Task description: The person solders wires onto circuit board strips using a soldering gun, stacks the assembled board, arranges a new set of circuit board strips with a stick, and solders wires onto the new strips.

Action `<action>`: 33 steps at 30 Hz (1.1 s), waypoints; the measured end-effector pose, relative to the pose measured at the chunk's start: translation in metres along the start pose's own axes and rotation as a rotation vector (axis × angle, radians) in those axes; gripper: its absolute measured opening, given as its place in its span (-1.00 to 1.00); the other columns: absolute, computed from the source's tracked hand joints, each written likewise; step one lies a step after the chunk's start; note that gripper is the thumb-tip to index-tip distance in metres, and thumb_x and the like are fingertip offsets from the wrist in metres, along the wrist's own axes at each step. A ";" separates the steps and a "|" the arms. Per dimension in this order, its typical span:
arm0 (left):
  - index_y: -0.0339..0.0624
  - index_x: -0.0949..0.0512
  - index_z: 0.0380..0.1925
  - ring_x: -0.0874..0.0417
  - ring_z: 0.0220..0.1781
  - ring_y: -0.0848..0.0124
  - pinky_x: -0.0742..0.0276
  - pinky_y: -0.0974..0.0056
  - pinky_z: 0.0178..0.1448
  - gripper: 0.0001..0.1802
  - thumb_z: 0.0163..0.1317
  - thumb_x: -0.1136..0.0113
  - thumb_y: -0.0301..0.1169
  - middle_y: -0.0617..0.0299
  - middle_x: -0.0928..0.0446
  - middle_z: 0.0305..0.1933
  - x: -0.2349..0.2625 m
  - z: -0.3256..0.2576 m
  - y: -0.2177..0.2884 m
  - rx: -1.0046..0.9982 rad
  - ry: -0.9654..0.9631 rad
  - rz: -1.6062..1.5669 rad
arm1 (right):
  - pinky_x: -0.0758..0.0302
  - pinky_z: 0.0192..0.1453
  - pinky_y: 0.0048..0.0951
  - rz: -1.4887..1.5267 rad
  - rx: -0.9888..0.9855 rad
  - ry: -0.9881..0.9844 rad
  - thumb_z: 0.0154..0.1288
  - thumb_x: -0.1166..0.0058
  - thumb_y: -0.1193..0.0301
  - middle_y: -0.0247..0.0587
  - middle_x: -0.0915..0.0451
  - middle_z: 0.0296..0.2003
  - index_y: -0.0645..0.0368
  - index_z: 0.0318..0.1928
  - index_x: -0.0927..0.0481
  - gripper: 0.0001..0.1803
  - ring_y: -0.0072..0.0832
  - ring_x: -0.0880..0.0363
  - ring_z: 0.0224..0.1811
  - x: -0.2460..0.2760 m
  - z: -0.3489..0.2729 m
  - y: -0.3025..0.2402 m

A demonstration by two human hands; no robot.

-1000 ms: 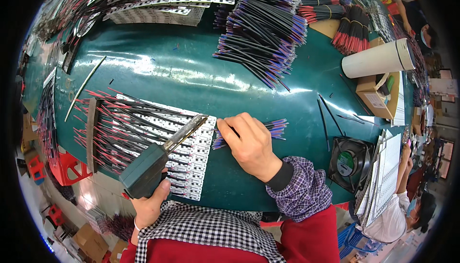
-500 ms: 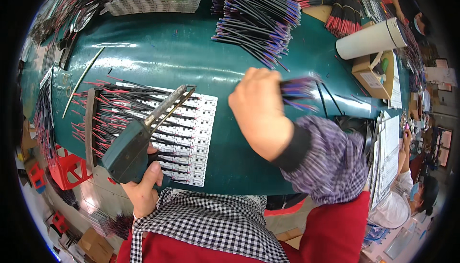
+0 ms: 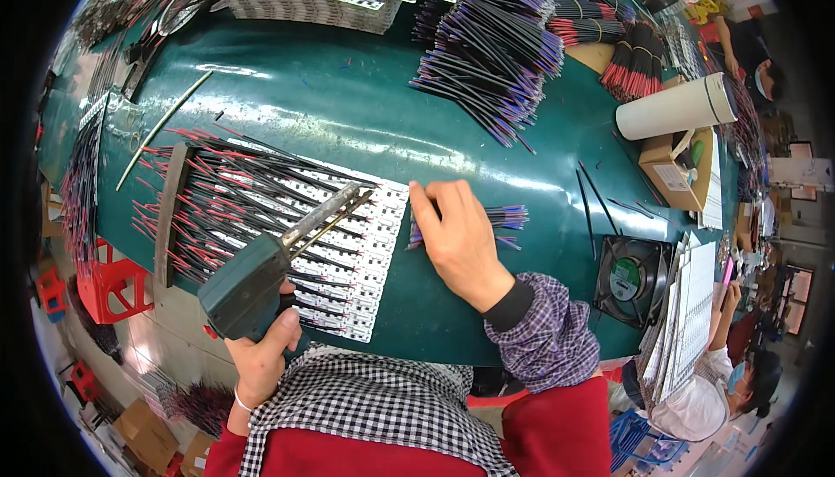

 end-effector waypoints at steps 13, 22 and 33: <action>-0.36 -0.68 -0.14 -0.67 -0.31 0.47 -0.58 0.36 -0.20 -0.75 0.19 -0.43 -0.50 0.15 -0.70 -0.21 -0.026 0.008 -0.001 -0.035 0.022 0.343 | -0.54 -0.34 -0.40 0.145 0.094 0.117 -0.06 -0.18 0.61 -0.22 -0.56 -0.27 0.28 -0.16 -0.62 -0.66 -0.35 -0.59 -0.28 -0.003 0.005 0.017; -0.39 -0.67 -0.19 -0.59 -0.41 0.43 -0.50 0.36 -0.32 -0.77 0.14 -0.40 -0.55 0.16 -0.61 -0.31 -0.034 0.020 0.000 -0.223 -0.041 0.437 | -0.52 -0.34 -0.43 0.130 0.089 0.113 -0.06 -0.17 0.56 -0.24 -0.55 -0.28 0.25 -0.19 -0.62 -0.69 -0.38 -0.57 -0.28 -0.004 0.006 0.017; -0.37 -0.67 -0.25 -0.55 -0.47 0.41 -0.45 0.35 -0.39 -0.80 0.09 -0.40 -0.60 0.16 -0.57 -0.36 -0.036 0.025 0.003 -0.287 -0.102 0.540 | -0.55 -0.33 -0.44 0.118 0.075 0.111 -0.08 -0.17 0.57 -0.25 -0.54 -0.28 0.26 -0.21 -0.62 -0.69 -0.38 -0.58 -0.27 -0.004 0.007 0.016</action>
Point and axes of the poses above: each hand's wrist, its own z-axis towards the middle knuckle, its own x-axis out of the back of the hand, y = z × x, the point moved 2 cm from there along z, towards the middle knuckle
